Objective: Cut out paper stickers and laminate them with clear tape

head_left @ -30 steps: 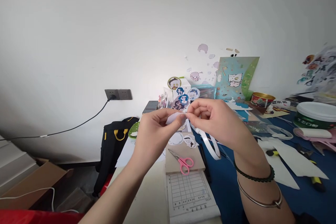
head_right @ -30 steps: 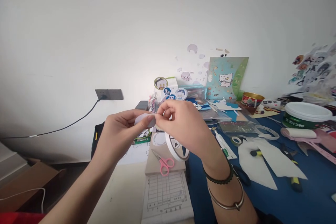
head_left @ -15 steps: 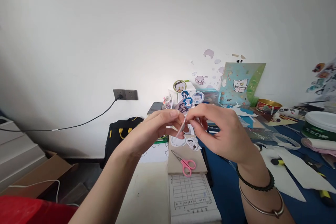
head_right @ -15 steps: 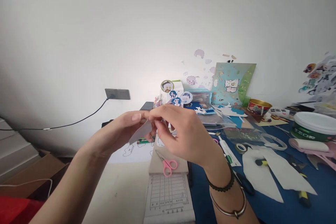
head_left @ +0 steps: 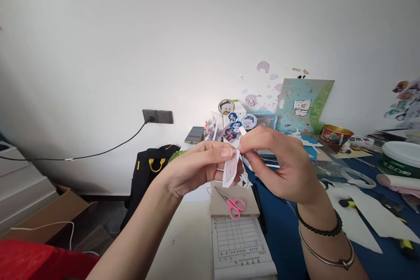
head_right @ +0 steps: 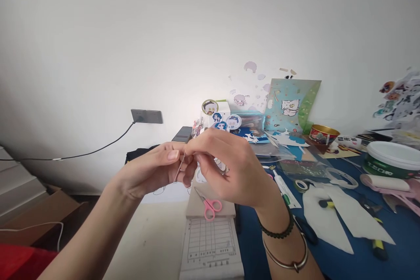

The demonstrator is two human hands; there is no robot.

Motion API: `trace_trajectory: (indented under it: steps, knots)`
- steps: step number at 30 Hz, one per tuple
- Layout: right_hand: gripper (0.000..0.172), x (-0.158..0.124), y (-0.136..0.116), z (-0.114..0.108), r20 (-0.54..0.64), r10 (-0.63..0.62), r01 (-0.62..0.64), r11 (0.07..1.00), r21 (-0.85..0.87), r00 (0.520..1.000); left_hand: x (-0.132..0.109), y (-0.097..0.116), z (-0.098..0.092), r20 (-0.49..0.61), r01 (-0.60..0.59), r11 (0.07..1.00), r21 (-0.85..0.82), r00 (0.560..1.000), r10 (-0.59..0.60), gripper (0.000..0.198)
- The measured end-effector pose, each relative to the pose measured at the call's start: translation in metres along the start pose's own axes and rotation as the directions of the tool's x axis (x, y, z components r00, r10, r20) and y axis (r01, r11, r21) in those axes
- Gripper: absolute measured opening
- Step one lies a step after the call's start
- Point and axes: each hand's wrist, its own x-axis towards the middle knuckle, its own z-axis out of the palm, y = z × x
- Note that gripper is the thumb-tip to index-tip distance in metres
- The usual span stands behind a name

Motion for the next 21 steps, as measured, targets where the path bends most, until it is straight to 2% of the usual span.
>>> trace_trajectory:
  steps: [6, 9, 12, 15, 18, 21]
  knots:
    - [0.025, 0.003, -0.002, -0.001, -0.006, -0.005, 0.005, 0.999, 0.038, 1.0, -0.001, -0.002, 0.002, 0.024, 0.03, 0.999, 0.021, 0.999, -0.031, 0.015]
    - [0.024, 0.004, -0.001, 0.001, -0.007, 0.039, -0.039, 0.995, 0.091, 0.999, 0.0, -0.002, 0.002, 0.022, 0.006, 0.999, 0.032, 1.0, -0.007, 0.012]
    - [0.027, 0.003, 0.001, 0.005, -0.014, 0.128, -0.123, 0.974, 0.188, 0.992, 0.0, -0.002, 0.002, -0.035, -0.02, 1.0, 0.016, 0.999, 0.02, 0.012]
    - [0.044, 0.002, 0.006, 0.009, -0.023, 0.258, -0.241, 0.927, 0.286, 0.966, 0.0, -0.002, 0.002, -0.11, -0.055, 0.998, -0.002, 0.992, 0.055, 0.012]
    - [0.052, 0.0, 0.01, 0.011, -0.029, 0.313, -0.293, 0.915, 0.277, 0.949, 0.003, -0.004, 0.002, -0.186, -0.109, 0.994, 0.0, 0.977, 0.107, 0.011]
    - [0.052, 0.0, 0.01, 0.011, 0.04, 0.315, -0.316, 0.923, 0.219, 0.948, 0.006, -0.006, 0.001, -0.233, -0.128, 0.992, -0.02, 0.965, 0.12, 0.012]
